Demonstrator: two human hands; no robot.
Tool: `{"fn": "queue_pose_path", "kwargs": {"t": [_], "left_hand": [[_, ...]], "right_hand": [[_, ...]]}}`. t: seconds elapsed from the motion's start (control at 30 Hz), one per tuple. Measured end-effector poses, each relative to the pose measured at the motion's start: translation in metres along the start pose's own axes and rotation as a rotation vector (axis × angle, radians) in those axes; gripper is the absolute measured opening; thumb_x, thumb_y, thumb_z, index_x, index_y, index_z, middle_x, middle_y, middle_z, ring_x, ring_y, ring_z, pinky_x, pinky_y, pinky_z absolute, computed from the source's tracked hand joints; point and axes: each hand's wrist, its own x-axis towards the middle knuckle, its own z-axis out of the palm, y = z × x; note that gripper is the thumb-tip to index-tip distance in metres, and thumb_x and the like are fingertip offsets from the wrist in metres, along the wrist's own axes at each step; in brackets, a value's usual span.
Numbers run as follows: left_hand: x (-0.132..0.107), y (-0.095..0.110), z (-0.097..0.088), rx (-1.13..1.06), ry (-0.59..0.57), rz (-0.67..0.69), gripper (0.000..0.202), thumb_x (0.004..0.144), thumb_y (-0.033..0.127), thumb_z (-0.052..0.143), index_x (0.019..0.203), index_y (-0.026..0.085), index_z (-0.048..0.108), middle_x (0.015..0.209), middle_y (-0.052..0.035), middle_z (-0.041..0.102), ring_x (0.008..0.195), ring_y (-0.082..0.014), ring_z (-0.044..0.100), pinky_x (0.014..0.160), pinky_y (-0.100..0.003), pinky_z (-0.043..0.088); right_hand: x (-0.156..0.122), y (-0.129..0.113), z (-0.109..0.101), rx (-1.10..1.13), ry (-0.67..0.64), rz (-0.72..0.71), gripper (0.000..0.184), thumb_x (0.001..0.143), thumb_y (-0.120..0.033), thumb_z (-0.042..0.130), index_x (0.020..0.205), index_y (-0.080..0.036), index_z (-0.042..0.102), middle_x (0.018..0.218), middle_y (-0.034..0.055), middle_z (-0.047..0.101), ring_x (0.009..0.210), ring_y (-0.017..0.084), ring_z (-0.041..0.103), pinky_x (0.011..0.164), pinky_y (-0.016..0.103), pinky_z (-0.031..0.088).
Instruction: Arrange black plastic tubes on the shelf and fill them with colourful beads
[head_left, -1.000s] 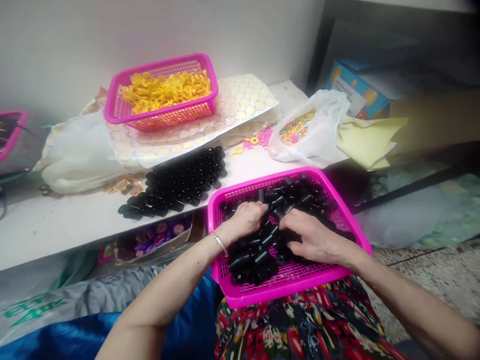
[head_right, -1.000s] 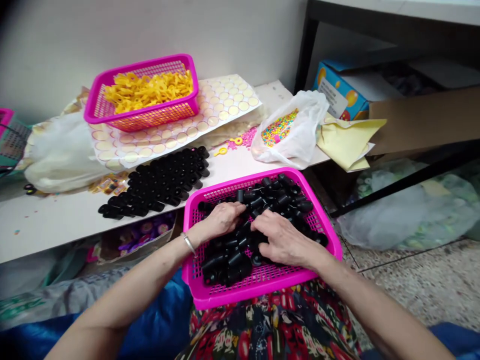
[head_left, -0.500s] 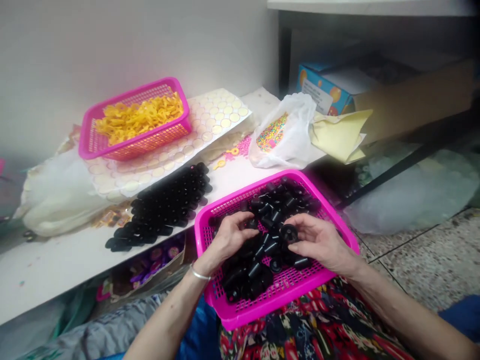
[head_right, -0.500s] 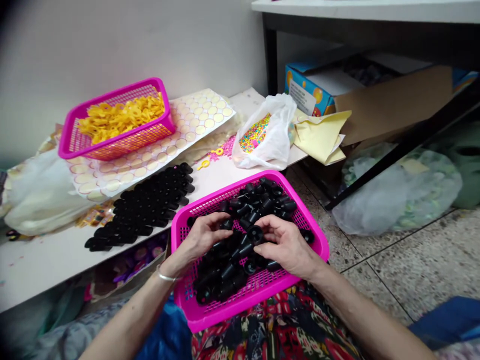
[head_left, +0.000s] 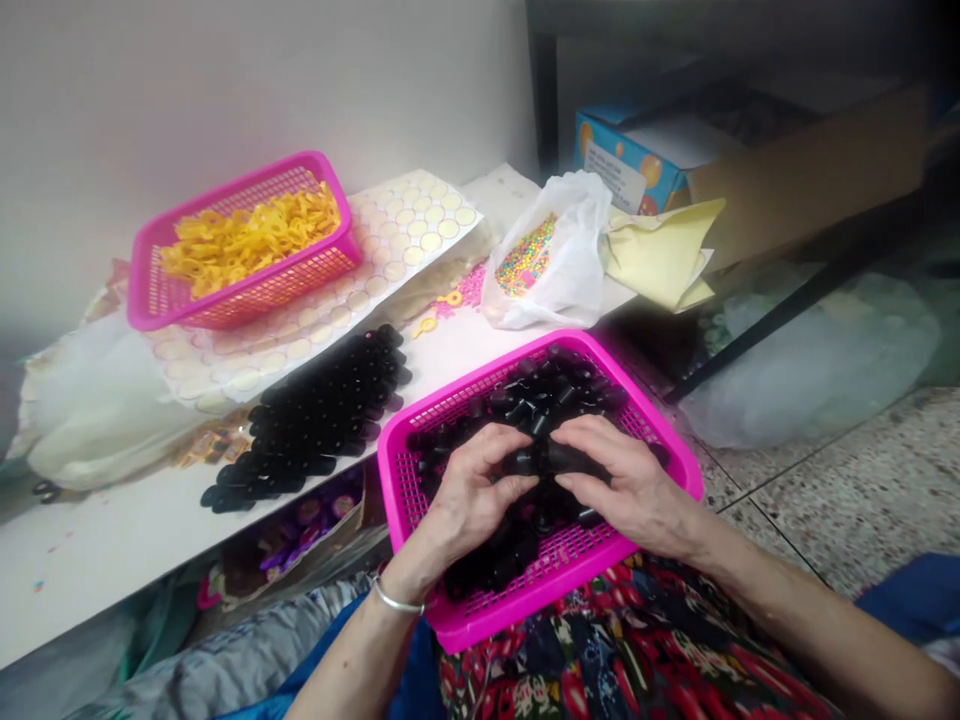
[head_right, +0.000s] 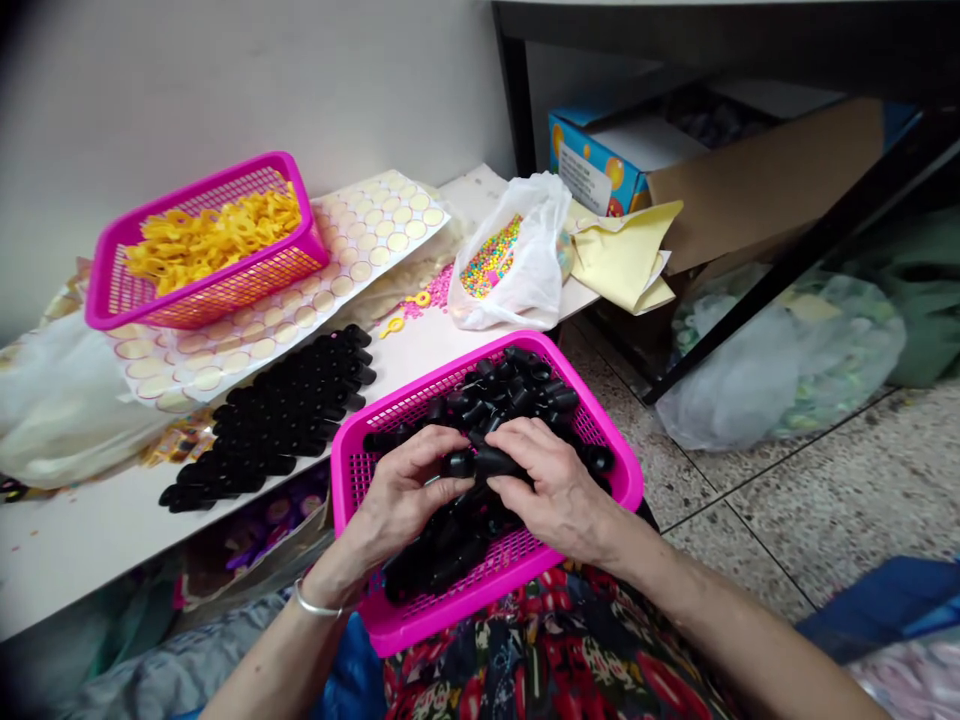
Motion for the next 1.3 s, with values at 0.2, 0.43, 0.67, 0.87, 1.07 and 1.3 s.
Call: {"fn": "queue_pose_path", "kwargs": {"t": [0.2, 0.43, 0.67, 0.87, 1.07, 1.3], "left_hand": [[0.003, 0.002, 0.002, 0.063, -0.067, 0.02, 0.029, 0.071, 0.015, 0.07, 0.1, 0.019, 0.069, 0.091, -0.0051, 0.064, 0.083, -0.0159, 0.06, 0.076, -0.028, 0.048], [-0.001, 0.006, 0.01, -0.278, 0.195, -0.255, 0.035, 0.052, 0.019, 0.083, 0.085, 0.015, 0.07, 0.073, -0.0011, 0.068, 0.063, -0.0142, 0.062, 0.06, -0.025, 0.054], [-0.007, 0.0, 0.024, -0.042, 0.341, 0.045, 0.02, 0.064, 0.024, 0.078, 0.083, 0.021, 0.074, 0.083, -0.0029, 0.072, 0.075, -0.0157, 0.065, 0.073, -0.026, 0.054], [-0.024, -0.003, 0.047, 0.107, 0.395, 0.024, 0.03, 0.079, 0.024, 0.064, 0.108, 0.022, 0.067, 0.104, -0.0057, 0.069, 0.095, -0.0189, 0.063, 0.086, -0.031, 0.052], [-0.009, -0.006, -0.001, 0.043, 0.416, -0.006, 0.025, 0.074, 0.027, 0.068, 0.098, 0.021, 0.069, 0.096, -0.0046, 0.068, 0.088, -0.0187, 0.062, 0.08, -0.032, 0.051], [0.046, -0.038, -0.11, 0.855, 0.405, -0.005, 0.018, 0.072, 0.02, 0.06, 0.088, 0.019, 0.066, 0.088, -0.0047, 0.066, 0.092, -0.0227, 0.051, 0.079, -0.035, 0.042]], "right_hand": [[-0.001, 0.001, -0.004, -0.057, -0.039, -0.024, 0.028, 0.083, -0.007, 0.051, 0.109, -0.015, 0.057, 0.1, 0.0087, 0.06, 0.094, 0.02, 0.053, 0.081, 0.035, 0.047], [0.003, 0.002, -0.012, -0.142, -0.114, -0.074, 0.031, 0.084, -0.007, 0.051, 0.113, -0.014, 0.057, 0.101, 0.0105, 0.06, 0.094, 0.021, 0.052, 0.081, 0.037, 0.048], [0.005, 0.0, -0.001, -0.024, -0.1, -0.016, 0.031, 0.082, -0.008, 0.053, 0.111, -0.018, 0.059, 0.097, 0.0066, 0.063, 0.092, 0.019, 0.056, 0.08, 0.034, 0.05], [-0.005, 0.008, 0.032, 0.081, 0.133, 0.125, 0.025, 0.078, -0.01, 0.058, 0.101, -0.02, 0.061, 0.097, 0.0033, 0.065, 0.084, 0.015, 0.063, 0.077, 0.027, 0.053], [0.004, 0.006, 0.042, -0.003, 0.054, -0.003, 0.045, 0.075, -0.021, 0.067, 0.118, -0.021, 0.054, 0.125, 0.011, 0.057, 0.113, 0.026, 0.054, 0.095, 0.041, 0.048], [0.009, 0.014, 0.011, -0.136, 0.133, 0.064, 0.02, 0.082, -0.024, 0.059, 0.102, -0.021, 0.058, 0.117, 0.01, 0.057, 0.11, 0.024, 0.053, 0.092, 0.043, 0.046]]}}
